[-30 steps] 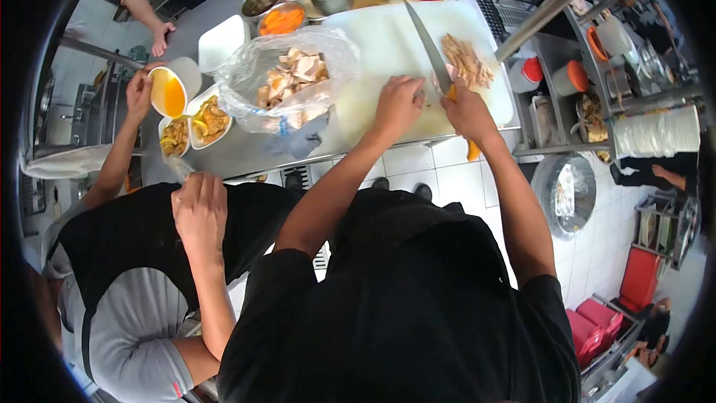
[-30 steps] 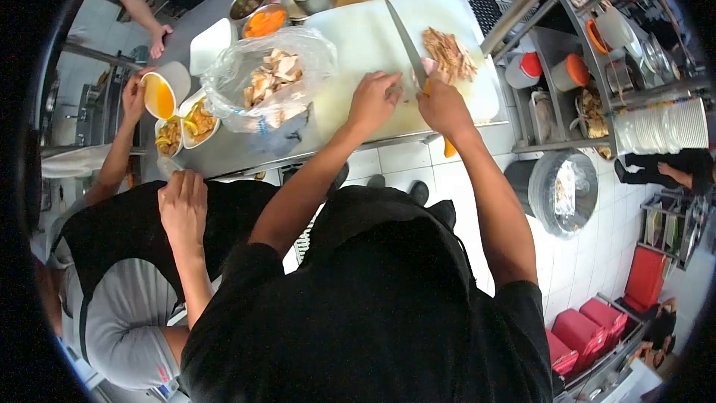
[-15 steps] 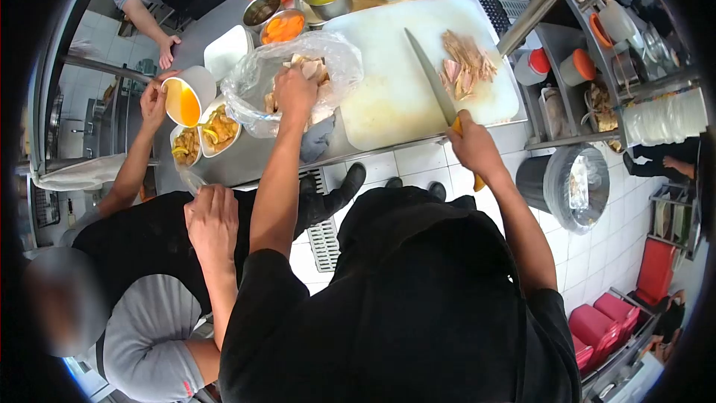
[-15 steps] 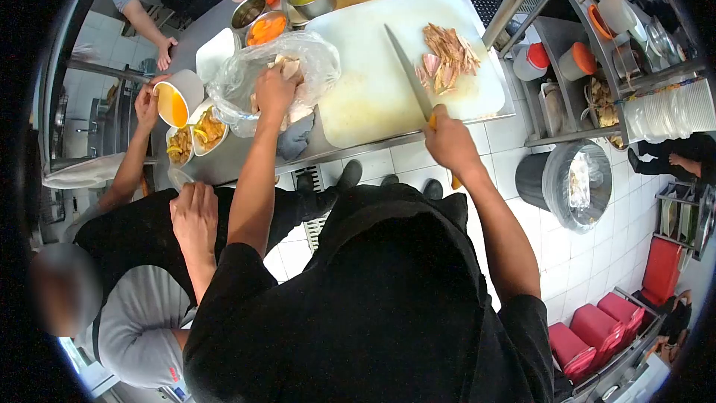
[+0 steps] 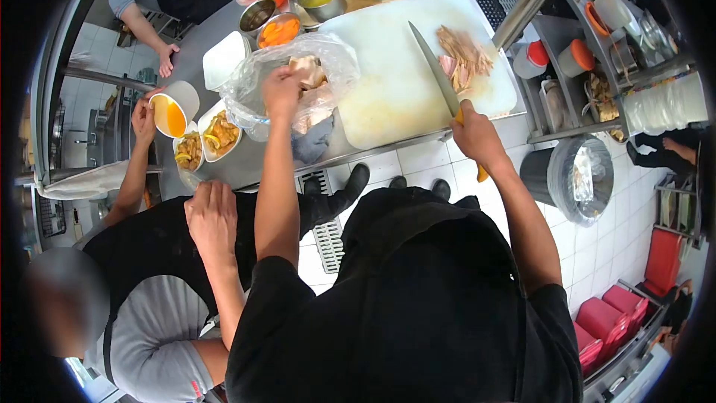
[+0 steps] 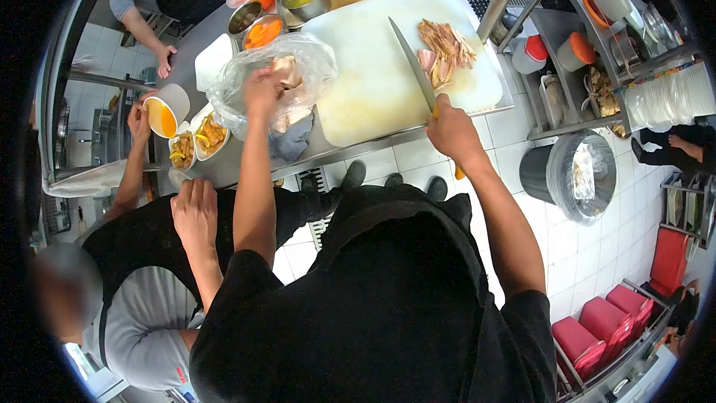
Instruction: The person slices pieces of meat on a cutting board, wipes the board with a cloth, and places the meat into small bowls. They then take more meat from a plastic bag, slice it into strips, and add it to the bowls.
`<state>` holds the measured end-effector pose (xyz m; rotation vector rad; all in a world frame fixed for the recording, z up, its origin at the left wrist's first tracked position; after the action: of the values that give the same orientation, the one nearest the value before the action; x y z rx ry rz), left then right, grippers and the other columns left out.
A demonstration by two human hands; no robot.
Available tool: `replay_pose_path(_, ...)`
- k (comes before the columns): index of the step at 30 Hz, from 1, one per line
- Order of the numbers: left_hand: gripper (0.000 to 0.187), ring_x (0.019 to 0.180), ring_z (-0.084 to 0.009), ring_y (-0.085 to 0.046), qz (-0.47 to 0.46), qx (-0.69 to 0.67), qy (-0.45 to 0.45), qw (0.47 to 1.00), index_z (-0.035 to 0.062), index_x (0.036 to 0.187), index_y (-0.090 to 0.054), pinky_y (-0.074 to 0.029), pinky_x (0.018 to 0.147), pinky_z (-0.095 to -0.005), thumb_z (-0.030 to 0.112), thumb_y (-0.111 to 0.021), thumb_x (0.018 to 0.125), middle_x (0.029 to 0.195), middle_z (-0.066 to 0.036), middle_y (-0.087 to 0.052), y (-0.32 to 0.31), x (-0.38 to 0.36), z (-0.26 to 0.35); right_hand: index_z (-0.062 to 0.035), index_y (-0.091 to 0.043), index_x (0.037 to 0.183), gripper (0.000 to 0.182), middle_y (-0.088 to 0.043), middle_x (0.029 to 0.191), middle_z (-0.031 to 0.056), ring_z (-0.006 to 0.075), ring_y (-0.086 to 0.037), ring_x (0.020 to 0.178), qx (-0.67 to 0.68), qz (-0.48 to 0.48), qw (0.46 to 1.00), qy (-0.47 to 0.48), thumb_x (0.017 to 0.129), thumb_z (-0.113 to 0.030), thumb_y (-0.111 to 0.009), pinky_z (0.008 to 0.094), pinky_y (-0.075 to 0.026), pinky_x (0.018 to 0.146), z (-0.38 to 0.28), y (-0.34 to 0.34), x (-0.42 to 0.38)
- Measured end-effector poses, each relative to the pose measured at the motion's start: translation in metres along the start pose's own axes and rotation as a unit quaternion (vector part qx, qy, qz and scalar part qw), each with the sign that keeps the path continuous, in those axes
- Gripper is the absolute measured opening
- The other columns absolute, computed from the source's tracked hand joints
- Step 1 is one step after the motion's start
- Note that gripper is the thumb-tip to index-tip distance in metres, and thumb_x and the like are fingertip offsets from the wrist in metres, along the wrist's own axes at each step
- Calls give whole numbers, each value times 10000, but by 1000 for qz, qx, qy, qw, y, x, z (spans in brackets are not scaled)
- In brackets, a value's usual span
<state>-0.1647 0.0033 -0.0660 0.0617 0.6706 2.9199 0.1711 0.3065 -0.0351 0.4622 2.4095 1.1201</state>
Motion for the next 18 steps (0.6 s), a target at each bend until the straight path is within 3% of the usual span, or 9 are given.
replay_pose_path(2, 264, 748, -188, -650, -32, -183, 94, 978, 3, 1103, -653, -552, 714, -349, 137, -751, 898, 912, -45, -688, 15, -8, 16, 30, -449, 1074, 310, -674, 868, 340, 525, -658, 871, -7, 1, 1000, -4, 919, -158, -639, 578, -520, 815, 1, -1, 0)
replay_pose_path(5, 205, 820, -175, -656, -23, -349, 151, 925, 8, 1090, -624, -539, 757, -313, 75, -718, 921, 982, -81, -696, 31, -27, 44, 28, -446, 1080, 307, -673, 868, 340, 526, -657, 869, -6, 0, 1000, -7, 912, -148, -634, 585, -519, 814, 1, -1, 1)
replay_pose_path(6, 311, 814, -182, -661, -51, -361, 143, 920, 7, 1166, -578, -550, 766, -320, 82, -738, 910, 1035, -94, -686, 35, -28, 52, 27, -446, 1082, 304, -673, 868, 340, 526, -656, 868, -4, -1, 1000, -9, 911, -144, -630, 587, -518, 814, 2, -2, 1)
replay_pose_path(11, 250, 800, -183, -684, -103, -346, 95, 928, 2, 1118, -606, -571, 719, -307, 34, -722, 899, 1019, -104, -701, 23, -64, 90, 29, -455, 1088, 281, -670, 877, 347, 529, -654, 876, 3, 9, 1000, 2, 912, -141, -593, 593, -515, 819, 2, -3, 2)
replay_pose_path(13, 243, 810, -186, -698, -148, -317, 82, 933, -9, 1096, -612, -576, 702, -297, 11, -725, 882, 1017, -112, -709, -10, -91, 111, 29, -459, 1088, 277, -671, 887, 347, 529, -653, 887, 7, 9, 1000, -2, 911, -142, -586, 593, -513, 829, 4, -3, 2)
replay_pose_path(14, 265, 888, -178, -702, -182, -288, 74, 937, 19, 1122, -615, -561, 744, -293, 21, -723, 880, 1046, -99, -725, -34, -102, 115, 29, -461, 1087, 278, -672, 892, 346, 528, -654, 893, 10, 7, 1000, -8, 909, -144, -585, 592, -513, 834, 6, -5, 3)
replay_pose_path(18, 359, 864, -178, -703, -244, -271, 79, 928, 0, 1154, -589, -565, 693, -276, -6, -753, 834, 1021, -120, -719, -121, -135, 112, 27, -456, 1086, 277, -665, 893, 357, 531, -648, 905, 16, 7, 1000, -12, 919, -151, -586, 590, -496, 834, 10, -6, 3)
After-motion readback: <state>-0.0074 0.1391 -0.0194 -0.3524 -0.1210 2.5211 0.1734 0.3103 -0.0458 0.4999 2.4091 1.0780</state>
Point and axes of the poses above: each hand's wrist, its own x-axis towards the middle knuckle, its own y-axis out of the back of the hand, z = x × y, the point moved 9 cm from there along x, towards the middle knuckle
